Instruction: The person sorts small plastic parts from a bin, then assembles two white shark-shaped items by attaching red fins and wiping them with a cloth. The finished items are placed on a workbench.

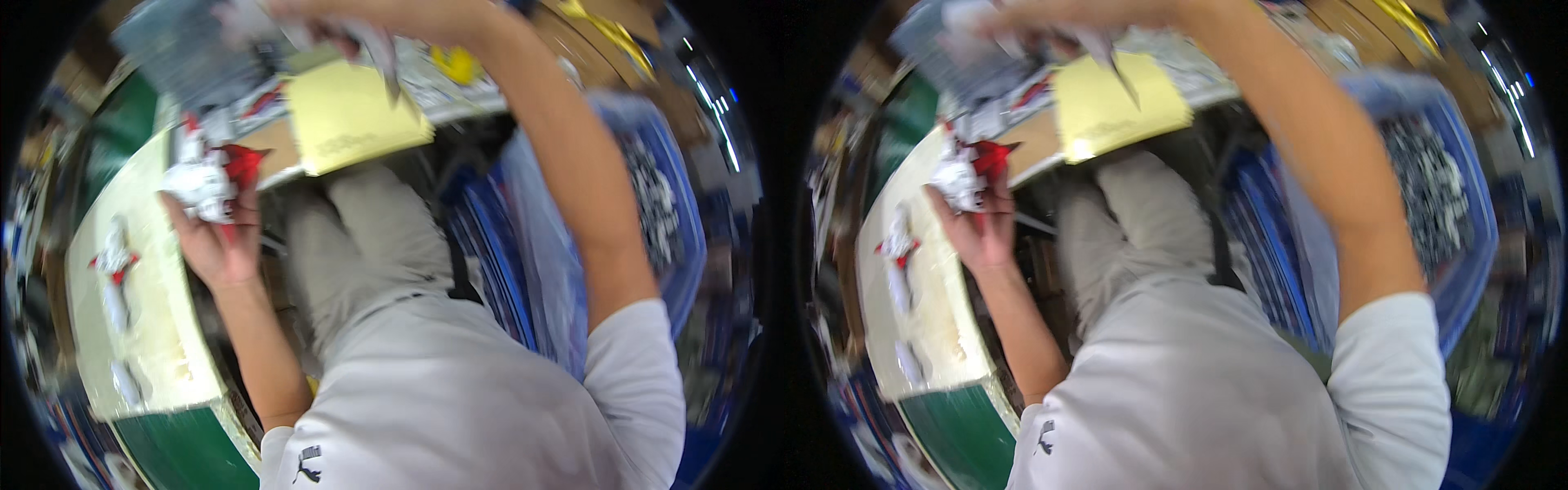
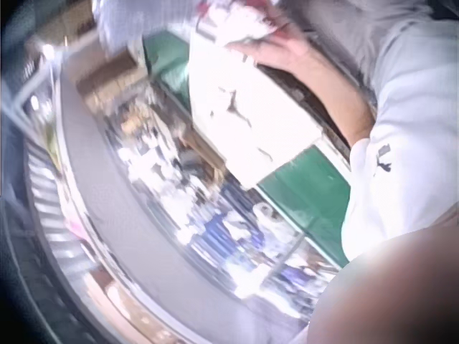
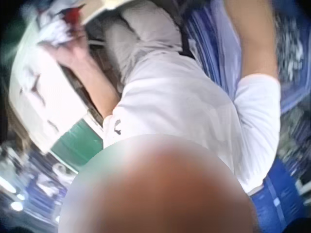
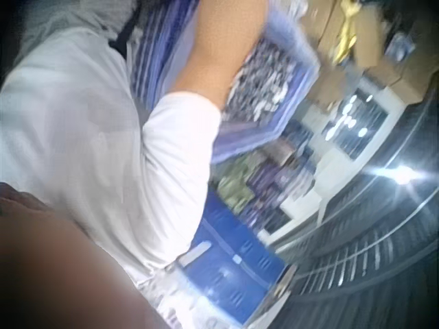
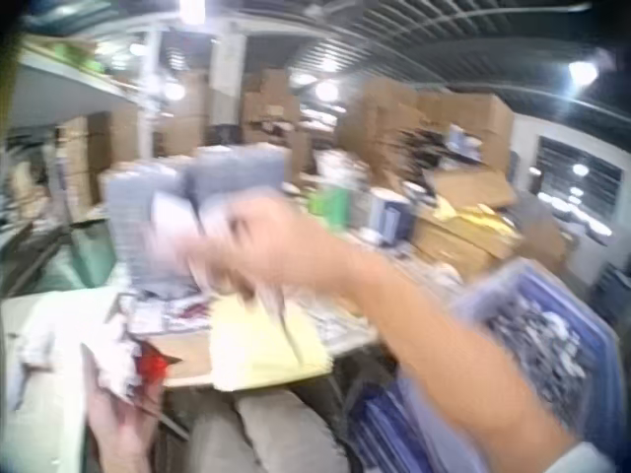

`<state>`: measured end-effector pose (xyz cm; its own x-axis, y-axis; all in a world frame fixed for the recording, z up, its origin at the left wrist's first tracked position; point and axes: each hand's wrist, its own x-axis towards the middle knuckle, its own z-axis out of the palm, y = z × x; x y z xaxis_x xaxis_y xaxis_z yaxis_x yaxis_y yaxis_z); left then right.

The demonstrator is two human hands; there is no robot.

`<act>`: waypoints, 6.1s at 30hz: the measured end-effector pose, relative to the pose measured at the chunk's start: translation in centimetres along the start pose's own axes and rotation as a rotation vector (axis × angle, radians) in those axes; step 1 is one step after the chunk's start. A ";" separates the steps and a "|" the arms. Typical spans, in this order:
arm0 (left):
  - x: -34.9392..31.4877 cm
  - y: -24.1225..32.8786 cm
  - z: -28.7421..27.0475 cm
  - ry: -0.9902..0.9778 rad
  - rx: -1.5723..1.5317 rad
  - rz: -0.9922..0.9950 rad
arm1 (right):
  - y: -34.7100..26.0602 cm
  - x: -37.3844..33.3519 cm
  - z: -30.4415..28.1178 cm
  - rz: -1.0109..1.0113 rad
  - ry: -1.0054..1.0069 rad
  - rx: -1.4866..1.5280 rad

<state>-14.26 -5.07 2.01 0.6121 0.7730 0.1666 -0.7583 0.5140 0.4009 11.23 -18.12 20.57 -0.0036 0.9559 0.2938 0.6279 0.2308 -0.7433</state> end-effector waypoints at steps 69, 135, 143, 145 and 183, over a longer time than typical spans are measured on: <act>5.2 1.7 1.1 -0.070 1.216 -0.224 | 9.4 11.0 6.8 0.244 -0.269 -0.177; 4.5 22.2 -7.2 0.792 1.868 -0.033 | 16.6 -35.1 -13.7 1.019 0.171 -0.682; 8.8 30.4 -7.3 0.833 2.569 0.117 | 25.8 -45.9 -3.1 1.203 0.124 -0.610; 10.3 31.1 -8.5 0.794 2.673 -0.189 | 27.0 -46.6 -1.7 1.198 0.122 -0.595; 4.5 7.6 -6.9 -0.061 -0.031 0.084 | 18.9 -50.8 -22.5 1.104 0.517 -0.652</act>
<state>-18.82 4.85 -0.42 0.5581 0.7900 0.2536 -0.8135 0.4607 0.3550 40.79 -66.39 5.18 0.9254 0.3772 0.0362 0.3637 -0.8576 -0.3637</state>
